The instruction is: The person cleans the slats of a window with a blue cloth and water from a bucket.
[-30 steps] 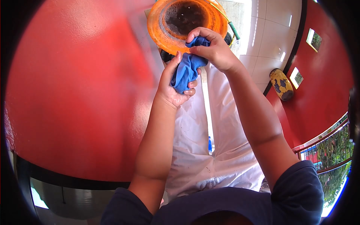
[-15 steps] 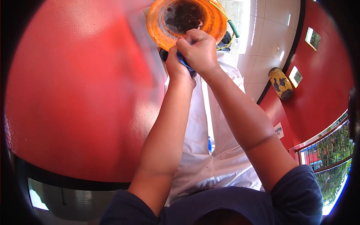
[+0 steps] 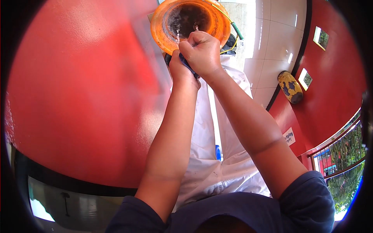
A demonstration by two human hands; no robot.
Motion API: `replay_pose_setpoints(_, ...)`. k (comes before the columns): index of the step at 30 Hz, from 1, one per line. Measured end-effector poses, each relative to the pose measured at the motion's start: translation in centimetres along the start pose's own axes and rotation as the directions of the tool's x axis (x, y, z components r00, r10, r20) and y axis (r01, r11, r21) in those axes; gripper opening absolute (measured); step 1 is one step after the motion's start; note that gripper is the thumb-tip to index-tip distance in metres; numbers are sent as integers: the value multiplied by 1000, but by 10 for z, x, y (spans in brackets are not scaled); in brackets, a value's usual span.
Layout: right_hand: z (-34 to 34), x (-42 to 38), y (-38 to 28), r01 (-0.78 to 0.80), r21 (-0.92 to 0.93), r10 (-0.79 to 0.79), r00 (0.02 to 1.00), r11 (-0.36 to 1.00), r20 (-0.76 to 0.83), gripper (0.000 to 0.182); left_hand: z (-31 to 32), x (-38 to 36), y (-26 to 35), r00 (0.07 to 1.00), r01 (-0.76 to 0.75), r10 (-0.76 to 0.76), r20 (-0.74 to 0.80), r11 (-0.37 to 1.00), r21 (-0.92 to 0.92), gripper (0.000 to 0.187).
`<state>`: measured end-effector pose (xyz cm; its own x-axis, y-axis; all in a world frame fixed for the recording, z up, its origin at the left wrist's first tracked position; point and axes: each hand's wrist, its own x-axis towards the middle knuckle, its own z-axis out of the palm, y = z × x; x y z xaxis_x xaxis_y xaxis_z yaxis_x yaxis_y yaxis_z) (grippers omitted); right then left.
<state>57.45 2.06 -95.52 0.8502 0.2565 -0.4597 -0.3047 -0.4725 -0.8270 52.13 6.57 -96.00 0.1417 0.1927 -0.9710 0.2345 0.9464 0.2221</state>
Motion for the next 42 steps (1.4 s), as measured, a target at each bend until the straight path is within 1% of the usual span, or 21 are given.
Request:
replay_pose_setpoints(7,-8,-8,-14,50,-13,-50,999,999,-2,26,8,-20,9,1000,11,-11,-14,999,35,40)
replay_pose_setpoints(8,-12,-10,-18,57,-18,-57,998,998,4,26,8,-28,14,999,47,-45,-14,994,101,41)
replay_pose_setpoints(11,-38,-27,-41,169,81,-174,982,982,67,13,1,-55,29,991,112,-126,41,963,246,44)
replay_pose_setpoints(13,-61,-40,-61,222,111,-229,972,969,54,33,-9,-91,47,979,81,-149,136,907,412,47)
replay_pose_setpoints(14,-75,-49,-70,147,205,-174,978,968,118,57,-20,-100,47,956,-93,-37,290,903,420,41)
replay_pose_setpoints(15,-92,-58,-85,87,217,-126,977,972,172,65,-27,-114,49,896,-264,68,439,876,403,37)
replay_pose_setpoints(17,-120,-75,-114,-90,378,10,978,921,209,57,-24,-178,75,885,-333,71,460,788,518,44)
replay_pose_setpoints(19,-155,-89,-173,-364,527,151,903,768,403,48,-36,-218,89,818,-424,74,571,748,510,57)
replay_pose_setpoints(20,-170,-98,-199,-504,560,200,833,658,515,43,-35,-246,99,815,-427,35,578,709,561,62)
replay_pose_setpoints(21,-180,-105,-215,-430,528,111,841,733,530,40,-37,-271,106,748,-579,94,657,576,577,67)
replay_pose_setpoints(23,-192,-114,-242,-251,460,-63,822,852,566,35,-34,-317,116,744,-630,114,658,447,635,73)
replay_pose_setpoints(25,-204,-132,-286,-151,382,-109,807,912,580,40,-21,-362,122,643,-766,264,719,229,601,75)
replay_pose_setpoints(27,-209,-153,-323,-27,289,-152,800,957,581,45,-10,-400,123,527,-821,381,759,-3,571,72)
replay_pose_setpoints(28,-216,-163,-344,4,168,-105,794,986,599,52,-9,-404,117,450,-842,495,744,-42,538,68)
replay_pose_setpoints(31,-230,-192,-384,230,335,-380,779,914,499,62,-8,-424,124,400,-862,617,678,2,507,65)
replay_pose_setpoints(32,-242,-198,-401,160,386,-365,753,908,547,69,-3,-444,132,472,-836,604,642,75,544,66)
replay_pose_setpoints(35,-257,-205,-422,144,604,-526,672,784,522,74,0,-470,146,216,-961,647,731,9,277,69)
replay_pose_setpoints(36,-264,-215,-438,113,640,-520,698,760,493,60,2,-483,150,82,-983,623,778,-80,168,75)
replay_pose_setpoints(39,-272,-233,-462,247,392,-422,782,886,459,43,12,-530,158,-42,-999,547,836,-27,-33,80)
replay_pose_setpoints(40,-272,-244,-470,323,410,-478,801,853,361,31,13,-543,156,2,-990,574,819,118,-81,68)
replay_pose_setpoints(42,-280,-261,-492,440,362,-556,757,822,343,31,11,-556,156,138,-975,651,746,222,-13,55)
